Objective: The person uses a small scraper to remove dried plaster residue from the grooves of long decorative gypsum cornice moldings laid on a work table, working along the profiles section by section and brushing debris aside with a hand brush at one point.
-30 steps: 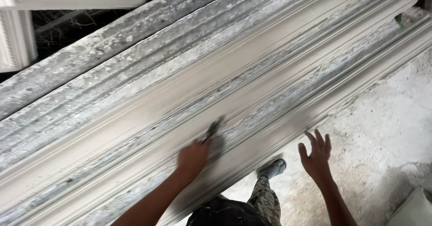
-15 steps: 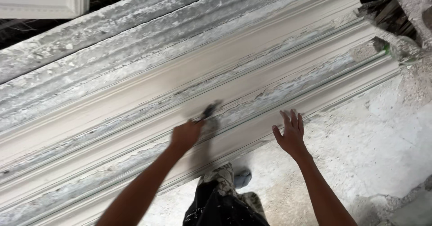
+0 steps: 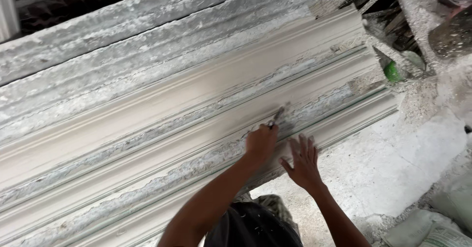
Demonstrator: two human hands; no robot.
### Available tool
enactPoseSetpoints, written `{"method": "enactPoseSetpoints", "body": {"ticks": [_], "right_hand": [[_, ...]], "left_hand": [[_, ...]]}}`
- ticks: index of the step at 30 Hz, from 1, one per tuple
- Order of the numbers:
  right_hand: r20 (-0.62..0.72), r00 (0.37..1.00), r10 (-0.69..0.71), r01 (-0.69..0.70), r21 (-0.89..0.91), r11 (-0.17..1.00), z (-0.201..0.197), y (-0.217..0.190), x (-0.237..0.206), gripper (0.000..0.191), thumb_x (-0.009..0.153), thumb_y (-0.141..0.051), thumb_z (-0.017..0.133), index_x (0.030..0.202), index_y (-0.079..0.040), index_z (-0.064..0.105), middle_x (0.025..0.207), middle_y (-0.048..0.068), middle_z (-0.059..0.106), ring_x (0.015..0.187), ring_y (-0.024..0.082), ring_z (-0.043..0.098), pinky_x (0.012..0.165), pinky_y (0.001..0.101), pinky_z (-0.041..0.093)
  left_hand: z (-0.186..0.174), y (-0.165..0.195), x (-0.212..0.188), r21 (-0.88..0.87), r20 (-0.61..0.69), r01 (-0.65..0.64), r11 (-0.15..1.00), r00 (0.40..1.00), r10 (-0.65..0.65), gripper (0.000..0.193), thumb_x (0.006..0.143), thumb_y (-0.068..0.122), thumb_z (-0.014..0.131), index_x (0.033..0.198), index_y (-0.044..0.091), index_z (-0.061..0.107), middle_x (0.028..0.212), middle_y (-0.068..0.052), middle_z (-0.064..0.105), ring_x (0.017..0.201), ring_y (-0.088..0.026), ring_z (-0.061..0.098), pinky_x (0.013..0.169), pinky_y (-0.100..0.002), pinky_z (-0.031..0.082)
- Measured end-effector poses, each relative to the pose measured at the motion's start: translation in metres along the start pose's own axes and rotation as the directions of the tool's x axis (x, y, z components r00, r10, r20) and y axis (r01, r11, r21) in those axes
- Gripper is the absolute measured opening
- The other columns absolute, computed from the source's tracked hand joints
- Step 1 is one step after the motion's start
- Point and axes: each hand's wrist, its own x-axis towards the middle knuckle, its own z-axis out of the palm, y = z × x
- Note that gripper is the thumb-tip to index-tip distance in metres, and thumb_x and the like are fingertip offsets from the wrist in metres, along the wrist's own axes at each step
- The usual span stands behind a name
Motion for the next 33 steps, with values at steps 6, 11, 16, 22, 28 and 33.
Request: {"method": "enactPoseSetpoints", "body": {"ticks": [6,11,16,22,28,33], "right_hand": [[-0.179,0.980,0.083,-0.081,0.018,0.997,-0.037,0.084,0.005,0.063,0.100,-0.046,0.055,0.149,-0.008,0.045,0.159,0.024,0.036,0.153,0.045,0.022,0.124,0.0618,0.016],[-0.300,0.953,0.042,-0.020,0.076,0.997,-0.054,0.147,0.031,0.055,0.105,-0.039,0.054,0.147,-0.004,0.048,0.154,0.019,0.046,0.153,0.039,0.031,0.129,0.0589,0.019],[-0.280,0.958,0.059,-0.026,0.119,0.993,-0.070,0.214,0.091,0.054,0.105,-0.038,0.055,0.146,-0.004,0.050,0.154,0.028,0.042,0.149,0.047,0.028,0.122,0.0610,0.021],[-0.250,0.963,0.096,-0.080,0.071,0.994,-0.106,0.319,0.165,0.055,0.106,-0.035,0.052,0.151,-0.004,0.048,0.158,0.028,0.041,0.151,0.051,0.026,0.122,0.0638,0.020],[-0.151,0.983,0.104,-0.100,0.036,0.994,-0.108,0.351,0.205,0.066,0.107,-0.038,0.047,0.160,0.000,0.034,0.159,0.027,0.042,0.147,0.044,0.037,0.117,0.0586,0.028],[-0.013,0.995,0.102,-0.101,0.066,0.993,-0.118,0.338,0.208,0.073,0.106,-0.041,0.046,0.164,-0.002,0.027,0.157,0.027,0.045,0.133,0.048,0.051,0.105,0.0549,0.046]], "left_hand": [[-0.035,-0.065,-0.065,0.149,0.037,-0.015,0.989,0.999,0.009,0.040,0.094,0.017,0.057,0.134,0.021,0.060,0.091,-0.015,0.064,0.061,-0.031,0.072,0.047,-0.046,0.057],[-0.032,-0.048,-0.046,0.143,0.093,-0.036,0.989,0.995,0.022,0.041,0.094,0.016,0.057,0.135,0.021,0.061,0.090,-0.016,0.063,0.060,-0.029,0.072,0.044,-0.044,0.056],[0.005,0.056,0.063,0.075,0.069,-0.001,0.997,0.998,-0.004,0.033,0.098,0.017,0.057,0.130,0.019,0.063,0.089,-0.016,0.064,0.063,-0.031,0.070,0.046,-0.047,0.055],[-0.015,0.044,0.046,0.145,0.104,0.047,0.988,0.993,-0.063,0.041,0.097,0.014,0.055,0.137,0.020,0.059,0.115,-0.030,0.060,0.049,-0.027,0.069,0.037,-0.041,0.056],[0.023,0.101,0.098,0.074,0.077,0.087,0.993,0.993,-0.093,0.033,0.101,0.019,0.055,0.134,0.020,0.061,0.088,-0.018,0.064,0.051,-0.023,0.064,0.039,-0.040,0.054],[0.029,0.114,0.107,0.121,0.002,0.084,0.989,0.996,-0.085,0.031,0.103,0.023,0.052,0.132,0.021,0.061,0.090,-0.017,0.065,0.049,-0.019,0.061,0.036,-0.038,0.052]]}}
